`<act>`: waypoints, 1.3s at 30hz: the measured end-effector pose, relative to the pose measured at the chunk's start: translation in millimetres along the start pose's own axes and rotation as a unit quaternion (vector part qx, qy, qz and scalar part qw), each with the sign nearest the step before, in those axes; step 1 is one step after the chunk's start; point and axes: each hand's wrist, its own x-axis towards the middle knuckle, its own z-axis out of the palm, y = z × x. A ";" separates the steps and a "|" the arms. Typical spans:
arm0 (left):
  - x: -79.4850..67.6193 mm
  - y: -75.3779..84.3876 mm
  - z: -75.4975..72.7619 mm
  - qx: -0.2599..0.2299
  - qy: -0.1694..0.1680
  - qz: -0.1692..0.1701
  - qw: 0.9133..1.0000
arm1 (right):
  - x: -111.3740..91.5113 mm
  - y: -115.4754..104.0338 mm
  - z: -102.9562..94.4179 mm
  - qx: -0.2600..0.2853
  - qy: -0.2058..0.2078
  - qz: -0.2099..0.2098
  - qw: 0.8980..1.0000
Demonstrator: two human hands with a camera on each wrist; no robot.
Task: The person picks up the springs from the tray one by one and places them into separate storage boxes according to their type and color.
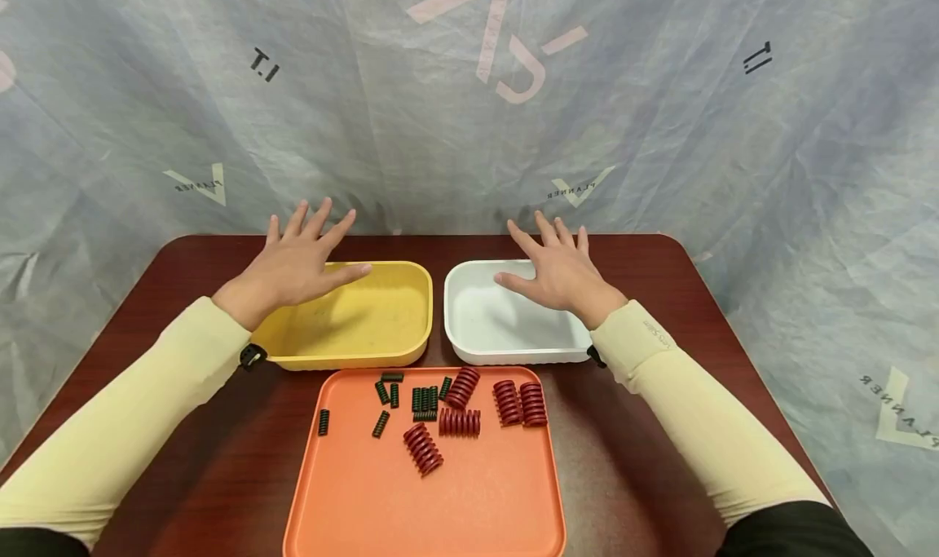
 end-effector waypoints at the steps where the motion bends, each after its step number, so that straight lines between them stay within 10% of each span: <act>1: -1.6 0.0 -0.1 -0.002 0.000 0.000 1.000 | -1.6 -1.0 1.0 -0.001 0.003 -0.002 1.000; 39: -101.1 40.5 14.5 -0.056 0.086 0.073 0.992 | -95.2 -20.6 -6.0 0.067 0.107 -0.082 0.989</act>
